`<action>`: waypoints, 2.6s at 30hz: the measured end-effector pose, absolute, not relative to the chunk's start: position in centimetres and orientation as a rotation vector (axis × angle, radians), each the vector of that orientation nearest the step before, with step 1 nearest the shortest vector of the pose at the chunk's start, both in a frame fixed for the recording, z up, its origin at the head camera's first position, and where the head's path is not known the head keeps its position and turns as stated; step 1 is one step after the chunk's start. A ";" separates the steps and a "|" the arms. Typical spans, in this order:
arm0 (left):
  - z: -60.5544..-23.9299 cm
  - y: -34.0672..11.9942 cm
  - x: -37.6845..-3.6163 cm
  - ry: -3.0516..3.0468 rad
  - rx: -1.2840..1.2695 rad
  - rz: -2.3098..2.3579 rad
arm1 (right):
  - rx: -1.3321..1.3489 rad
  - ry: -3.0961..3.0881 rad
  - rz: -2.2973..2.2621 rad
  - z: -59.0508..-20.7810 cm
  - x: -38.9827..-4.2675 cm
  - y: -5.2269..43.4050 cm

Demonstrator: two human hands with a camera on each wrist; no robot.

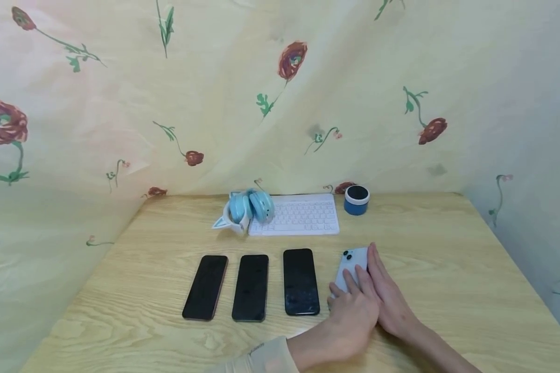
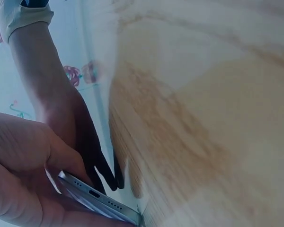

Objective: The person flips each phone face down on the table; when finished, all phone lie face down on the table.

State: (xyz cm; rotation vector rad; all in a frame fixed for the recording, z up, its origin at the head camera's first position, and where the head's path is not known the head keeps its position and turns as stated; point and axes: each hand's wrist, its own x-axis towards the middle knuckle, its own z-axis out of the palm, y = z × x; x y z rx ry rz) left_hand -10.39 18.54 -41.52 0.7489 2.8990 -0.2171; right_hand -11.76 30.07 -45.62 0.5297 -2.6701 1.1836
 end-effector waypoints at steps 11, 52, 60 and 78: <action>-40.7 17.5 -10.5 2.985 0.817 0.088 | 0.434 -2.669 1.363 -45.6 -11.5 29.3; -41.1 16.3 -12.0 2.857 0.726 0.293 | 0.675 -2.569 1.118 -46.5 -12.0 28.6; -41.6 16.7 -11.7 2.862 0.594 0.363 | 0.678 -2.596 1.079 -46.7 -11.9 28.3; -41.6 15.6 -12.2 2.973 0.681 0.028 | 0.596 -2.669 0.896 -46.9 -11.9 27.8</action>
